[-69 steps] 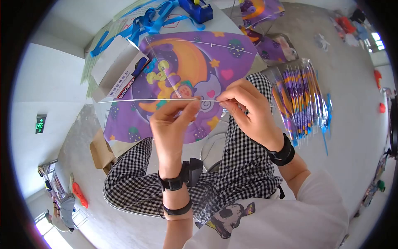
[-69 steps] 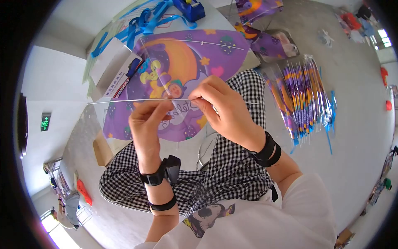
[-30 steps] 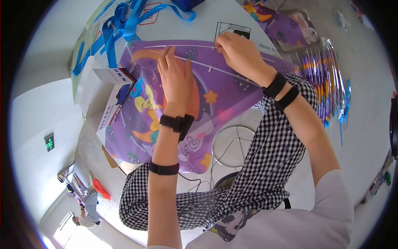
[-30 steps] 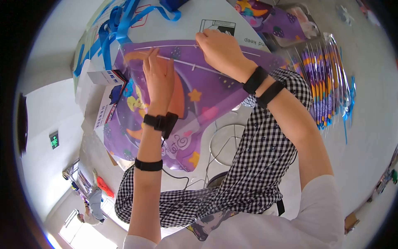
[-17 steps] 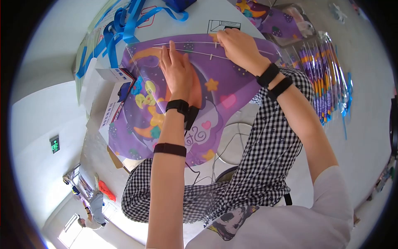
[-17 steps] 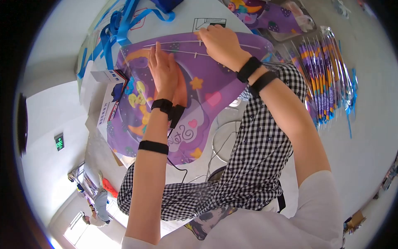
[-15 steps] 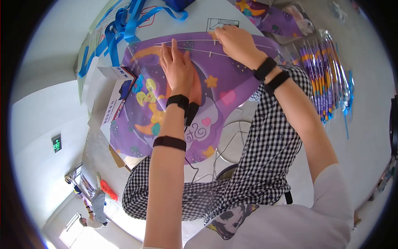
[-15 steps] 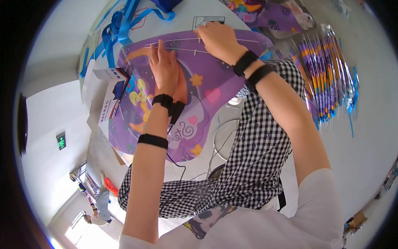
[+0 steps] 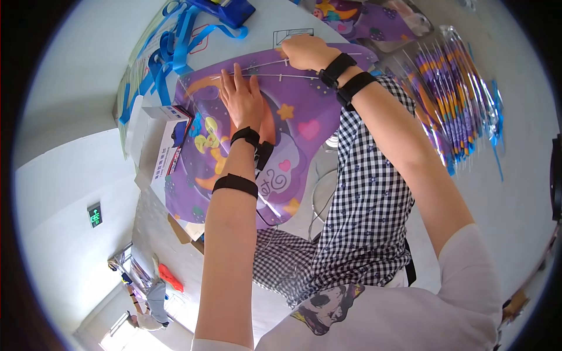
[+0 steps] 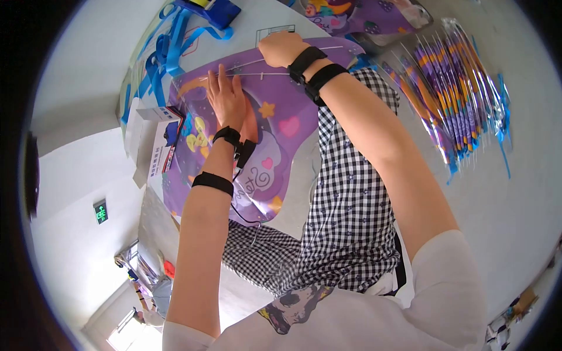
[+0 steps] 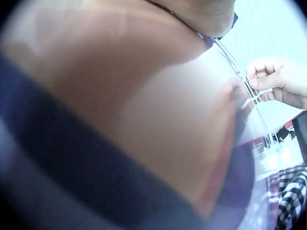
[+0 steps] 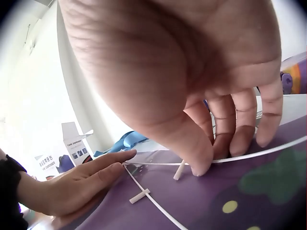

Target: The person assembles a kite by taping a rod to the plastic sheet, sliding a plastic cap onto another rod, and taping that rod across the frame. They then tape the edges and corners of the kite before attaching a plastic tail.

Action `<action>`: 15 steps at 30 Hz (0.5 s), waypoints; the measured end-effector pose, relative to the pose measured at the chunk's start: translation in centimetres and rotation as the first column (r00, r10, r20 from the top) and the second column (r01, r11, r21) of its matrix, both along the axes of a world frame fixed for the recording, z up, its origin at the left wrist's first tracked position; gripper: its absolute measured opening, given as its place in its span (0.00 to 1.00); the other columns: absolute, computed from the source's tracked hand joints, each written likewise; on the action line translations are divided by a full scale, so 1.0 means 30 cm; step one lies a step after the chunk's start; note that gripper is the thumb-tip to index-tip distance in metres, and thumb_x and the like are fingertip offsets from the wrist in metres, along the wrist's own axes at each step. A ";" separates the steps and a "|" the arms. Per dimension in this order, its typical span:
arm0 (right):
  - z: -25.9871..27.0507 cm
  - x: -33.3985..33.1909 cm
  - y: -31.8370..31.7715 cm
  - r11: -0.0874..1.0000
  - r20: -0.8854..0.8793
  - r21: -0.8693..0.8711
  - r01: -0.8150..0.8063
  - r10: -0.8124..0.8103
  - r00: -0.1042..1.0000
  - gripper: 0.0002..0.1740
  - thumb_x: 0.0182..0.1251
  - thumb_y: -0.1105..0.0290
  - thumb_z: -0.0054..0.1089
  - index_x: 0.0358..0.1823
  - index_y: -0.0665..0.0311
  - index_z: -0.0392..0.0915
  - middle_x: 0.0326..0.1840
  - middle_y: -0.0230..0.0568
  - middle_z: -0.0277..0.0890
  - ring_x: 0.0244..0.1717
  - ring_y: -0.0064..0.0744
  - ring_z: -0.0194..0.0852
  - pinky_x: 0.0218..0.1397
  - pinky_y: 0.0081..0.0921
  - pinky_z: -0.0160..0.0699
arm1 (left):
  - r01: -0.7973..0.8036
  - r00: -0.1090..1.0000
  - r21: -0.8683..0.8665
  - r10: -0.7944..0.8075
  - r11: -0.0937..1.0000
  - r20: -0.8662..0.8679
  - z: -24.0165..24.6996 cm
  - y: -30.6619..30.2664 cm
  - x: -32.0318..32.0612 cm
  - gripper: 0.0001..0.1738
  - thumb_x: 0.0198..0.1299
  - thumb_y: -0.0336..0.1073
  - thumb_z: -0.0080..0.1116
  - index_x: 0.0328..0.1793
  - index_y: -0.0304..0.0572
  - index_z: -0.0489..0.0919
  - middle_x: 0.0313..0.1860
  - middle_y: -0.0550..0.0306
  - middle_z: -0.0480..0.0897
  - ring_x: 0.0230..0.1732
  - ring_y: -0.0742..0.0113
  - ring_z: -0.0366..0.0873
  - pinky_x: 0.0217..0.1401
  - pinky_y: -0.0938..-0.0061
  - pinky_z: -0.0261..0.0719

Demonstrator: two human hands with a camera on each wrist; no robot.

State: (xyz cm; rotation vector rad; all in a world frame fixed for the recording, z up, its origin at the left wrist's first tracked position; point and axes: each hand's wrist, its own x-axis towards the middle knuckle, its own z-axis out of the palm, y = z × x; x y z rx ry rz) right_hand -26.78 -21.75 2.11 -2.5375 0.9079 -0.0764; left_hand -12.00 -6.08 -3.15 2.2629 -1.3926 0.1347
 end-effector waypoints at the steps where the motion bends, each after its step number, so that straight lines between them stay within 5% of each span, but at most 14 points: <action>1: -0.004 -0.008 -0.002 1.000 0.013 0.004 0.005 -0.005 1.000 0.14 0.60 0.74 0.59 0.47 0.59 0.86 0.42 0.51 0.85 0.47 0.53 0.84 0.48 0.47 0.83 | -0.002 1.000 0.001 0.002 1.000 0.002 0.001 0.001 -0.004 0.30 0.73 0.50 0.48 0.77 0.48 0.66 0.79 0.39 0.58 0.80 0.44 0.52 0.81 0.50 0.48; 15: -0.015 -0.010 -0.004 0.997 0.024 0.064 0.035 -0.037 0.999 0.13 0.61 0.72 0.56 0.45 0.59 0.86 0.48 0.48 0.84 0.53 0.53 0.82 0.55 0.49 0.80 | 0.032 0.999 -0.018 -0.033 0.999 -0.043 0.016 0.011 -0.012 0.33 0.74 0.50 0.46 0.78 0.38 0.62 0.79 0.34 0.57 0.79 0.35 0.52 0.79 0.50 0.51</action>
